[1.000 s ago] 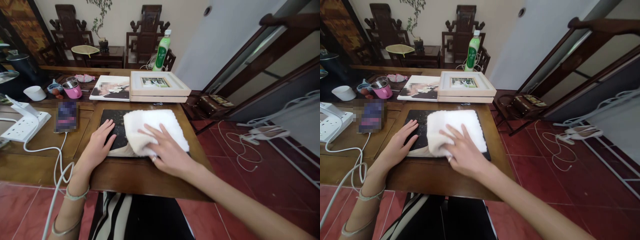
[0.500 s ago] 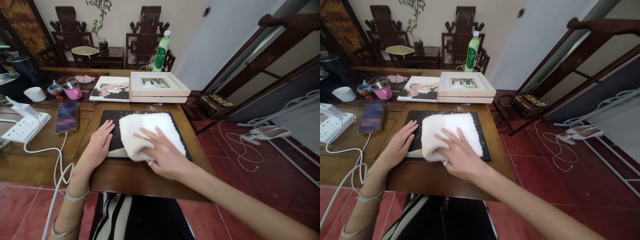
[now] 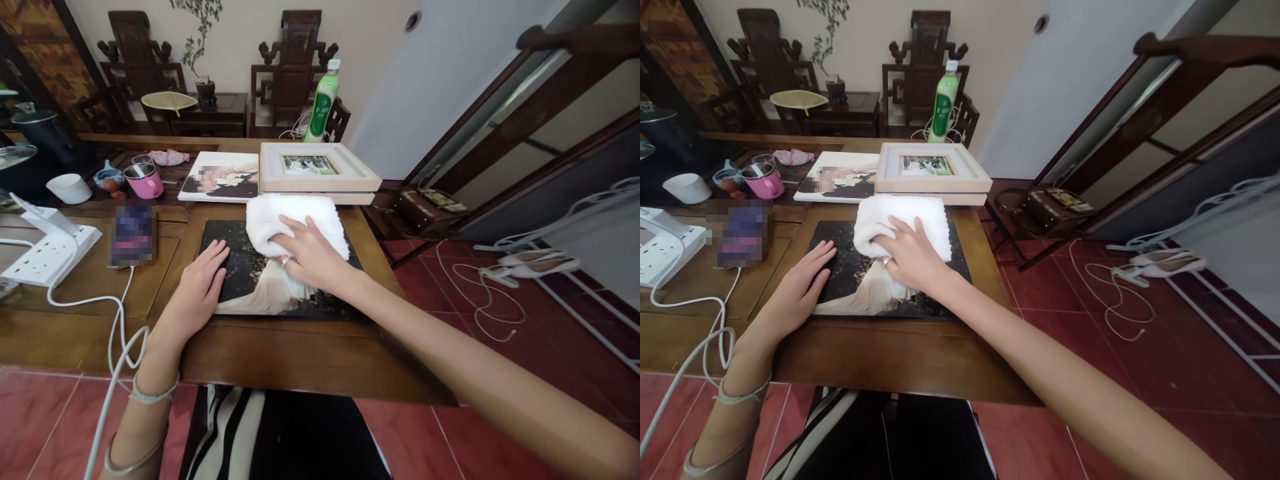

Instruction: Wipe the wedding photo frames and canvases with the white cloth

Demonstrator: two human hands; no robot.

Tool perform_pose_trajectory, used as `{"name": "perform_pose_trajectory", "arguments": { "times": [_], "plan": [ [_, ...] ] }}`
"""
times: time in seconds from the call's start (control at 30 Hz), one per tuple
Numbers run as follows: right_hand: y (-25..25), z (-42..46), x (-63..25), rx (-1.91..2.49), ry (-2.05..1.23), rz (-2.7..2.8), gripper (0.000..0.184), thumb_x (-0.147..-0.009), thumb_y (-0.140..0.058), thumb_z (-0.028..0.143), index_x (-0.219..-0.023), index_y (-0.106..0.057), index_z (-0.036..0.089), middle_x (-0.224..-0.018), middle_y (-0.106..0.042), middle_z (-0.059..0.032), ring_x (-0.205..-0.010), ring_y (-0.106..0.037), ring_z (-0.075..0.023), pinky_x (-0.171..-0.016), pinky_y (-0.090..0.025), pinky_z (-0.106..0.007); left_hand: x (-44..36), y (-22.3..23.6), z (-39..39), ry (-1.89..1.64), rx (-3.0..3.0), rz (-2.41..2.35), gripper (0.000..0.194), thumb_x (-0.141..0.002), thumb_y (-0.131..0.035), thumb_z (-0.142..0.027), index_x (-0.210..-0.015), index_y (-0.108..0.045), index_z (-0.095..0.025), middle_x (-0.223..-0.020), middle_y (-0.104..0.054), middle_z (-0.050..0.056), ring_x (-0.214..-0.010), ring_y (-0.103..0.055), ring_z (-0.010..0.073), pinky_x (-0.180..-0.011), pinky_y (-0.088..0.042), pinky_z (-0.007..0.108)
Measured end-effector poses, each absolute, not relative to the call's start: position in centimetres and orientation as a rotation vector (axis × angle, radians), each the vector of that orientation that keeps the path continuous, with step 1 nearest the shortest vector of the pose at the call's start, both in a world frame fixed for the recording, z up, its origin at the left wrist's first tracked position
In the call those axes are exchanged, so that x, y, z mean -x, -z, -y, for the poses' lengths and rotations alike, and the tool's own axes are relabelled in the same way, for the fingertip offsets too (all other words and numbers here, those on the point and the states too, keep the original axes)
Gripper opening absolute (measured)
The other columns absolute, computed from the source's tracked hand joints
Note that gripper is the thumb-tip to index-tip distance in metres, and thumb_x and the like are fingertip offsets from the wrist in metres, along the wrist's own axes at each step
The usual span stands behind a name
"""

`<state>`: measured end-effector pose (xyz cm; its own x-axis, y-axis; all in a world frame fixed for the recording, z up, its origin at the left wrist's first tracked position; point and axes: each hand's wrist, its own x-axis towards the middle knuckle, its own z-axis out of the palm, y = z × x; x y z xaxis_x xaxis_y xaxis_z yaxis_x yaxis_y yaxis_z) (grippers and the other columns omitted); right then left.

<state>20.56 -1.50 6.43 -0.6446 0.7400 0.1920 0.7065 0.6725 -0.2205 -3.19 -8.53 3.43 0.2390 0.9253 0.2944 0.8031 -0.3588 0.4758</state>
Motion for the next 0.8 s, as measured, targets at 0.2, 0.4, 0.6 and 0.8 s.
{"name": "perform_pose_trajectory", "arguments": {
  "times": [0.2, 0.4, 0.6, 0.8],
  "plan": [
    [-7.5, 6.9, -21.0, 0.992, -0.347, 2.724, 0.049, -0.072, -0.053, 0.003, -0.116, -0.069, 0.017, -0.153, -0.042, -0.0141, -0.147, -0.02, -0.0371, -0.114, -0.009, -0.072, 3.1, -4.0, 7.6, -0.798, -2.292, -1.615, 0.05, -0.1, -0.034, -0.031, -0.14, -0.051, -0.006, -0.151, -0.045, 0.018, -0.145, -0.035, 0.0274, -0.119, -0.029, 0.051],
    [-9.2, 10.9, -21.8, 0.771, -0.46, 2.846, 0.041, -0.069, -0.058, 0.005, -0.105, -0.073, 0.017, -0.152, -0.043, -0.0155, -0.145, -0.023, -0.0419, -0.112, -0.014, -0.073, 3.1, -4.5, 6.6, -0.783, -2.303, -1.611, 0.049, -0.099, -0.032, -0.027, -0.138, -0.052, -0.006, -0.15, -0.046, 0.019, -0.145, -0.035, 0.0279, -0.119, -0.03, 0.051],
    [-8.7, 7.6, -21.6, 0.892, -0.403, 2.815, 0.058, -0.071, -0.053, 0.002, -0.125, -0.065, 0.018, -0.152, -0.044, -0.0126, -0.145, -0.029, -0.0342, -0.115, -0.021, -0.066, 3.5, -3.5, 7.3, -0.786, -2.287, -1.631, 0.05, -0.099, -0.033, -0.03, -0.139, -0.051, -0.007, -0.151, -0.045, 0.018, -0.145, -0.035, 0.0276, -0.119, -0.03, 0.052],
    [-7.9, 1.6, -20.5, 1.074, -0.253, 2.734, 0.049, -0.084, -0.05, 0.009, -0.132, -0.058, 0.017, -0.146, -0.051, -0.0165, -0.145, -0.03, -0.0321, -0.114, -0.023, -0.064, 3.5, -3.7, 8.6, -0.799, -2.282, -1.625, 0.049, -0.099, -0.033, -0.03, -0.139, -0.051, -0.008, -0.151, -0.045, 0.017, -0.146, -0.034, 0.0262, -0.119, -0.029, 0.051]
  ]
}}
